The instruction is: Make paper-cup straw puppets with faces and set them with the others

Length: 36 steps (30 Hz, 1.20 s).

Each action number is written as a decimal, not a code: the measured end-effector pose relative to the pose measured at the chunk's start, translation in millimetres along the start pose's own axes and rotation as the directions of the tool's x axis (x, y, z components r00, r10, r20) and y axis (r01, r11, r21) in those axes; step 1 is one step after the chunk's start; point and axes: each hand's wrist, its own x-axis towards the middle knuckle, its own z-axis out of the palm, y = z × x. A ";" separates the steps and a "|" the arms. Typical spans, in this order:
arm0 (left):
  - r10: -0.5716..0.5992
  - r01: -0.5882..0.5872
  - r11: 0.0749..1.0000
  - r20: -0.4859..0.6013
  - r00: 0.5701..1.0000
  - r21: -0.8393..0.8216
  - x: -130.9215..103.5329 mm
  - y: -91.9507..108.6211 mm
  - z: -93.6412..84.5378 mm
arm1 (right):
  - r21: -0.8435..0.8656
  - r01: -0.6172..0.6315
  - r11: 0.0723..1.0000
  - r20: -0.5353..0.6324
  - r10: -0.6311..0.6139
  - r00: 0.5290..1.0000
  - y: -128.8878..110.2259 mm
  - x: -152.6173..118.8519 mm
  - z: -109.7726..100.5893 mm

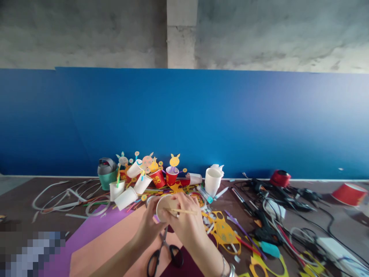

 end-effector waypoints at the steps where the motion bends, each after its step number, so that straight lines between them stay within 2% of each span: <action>1: 0.000 0.000 1.000 -0.023 1.000 0.020 0.8 -1.3 -1.2 | 0.079 -0.059 0.995 0.034 0.057 0.998 -0.3 -0.3 -4.0; 3: -0.013 0.015 0.999 -0.059 0.998 0.039 2.2 -3.9 -3.2 | 0.232 -0.153 0.961 0.082 0.138 0.987 -1.3 -1.7 -12.4; 5: -0.020 0.022 0.999 -0.056 0.998 0.038 2.9 -5.3 -3.8 | 0.313 -0.146 0.938 0.049 0.138 0.989 -2.8 -3.7 -18.7; 7: -0.005 0.007 0.999 -0.040 0.999 0.037 2.7 -4.3 -3.3 | 0.282 -0.017 0.959 -0.076 0.040 0.996 -3.8 -5.2 -20.5; 9: 0.014 -0.013 0.999 -0.035 0.999 0.037 2.1 0.1 -2.5 | 0.173 0.156 0.973 -0.166 -0.127 0.978 -3.6 -5.4 -17.5; 11: 0.019 -0.018 0.999 -0.030 0.999 0.036 1.5 7.2 -2.3 | 0.087 0.279 0.956 -0.161 -0.263 0.951 -2.9 -4.3 -11.9; 14: 0.004 -0.003 1.000 -0.009 1.000 0.026 1.3 18.5 -3.6 | 0.063 0.309 0.949 -0.094 -0.303 0.949 -3.5 -2.7 -6.3; 17: -0.049 0.048 0.999 -0.036 0.998 -0.025 2.8 25.2 -6.3 | 0.121 0.247 0.961 -0.109 -0.235 0.966 -6.0 -3.3 -8.6; 20: -0.149 0.132 0.972 -0.073 0.986 -0.192 5.5 27.8 -8.9 | 0.245 0.061 0.968 -0.149 -0.025 0.989 -5.3 -3.9 -11.3; 22: -0.220 0.181 0.924 -0.079 0.972 -0.336 6.9 28.4 -9.9 | 0.303 -0.058 0.951 -0.064 0.081 0.995 -2.3 -3.5 -8.0; 25: -0.288 0.220 0.854 -0.076 0.955 -0.472 6.9 27.2 -10.0 | 0.337 -0.127 0.933 0.188 0.066 0.980 1.8 -4.5 6.5; 27: -0.303 0.234 0.824 -0.054 0.951 -0.516 5.6 25.4 -9.4 | 0.387 -0.171 0.906 0.298 0.053 0.953 2.5 -7.4 19.8; 32: -0.347 0.264 0.799 -0.057 0.936 -0.540 7.5 26.8 -8.6 | 0.487 -0.251 0.836 0.324 0.094 0.941 0.9 -15.6 41.6; 36: -0.422 0.220 0.694 -0.140 0.896 -0.686 21.3 28.5 -17.0 | 0.460 -0.299 0.836 0.365 0.129 0.922 -0.3 -15.8 36.8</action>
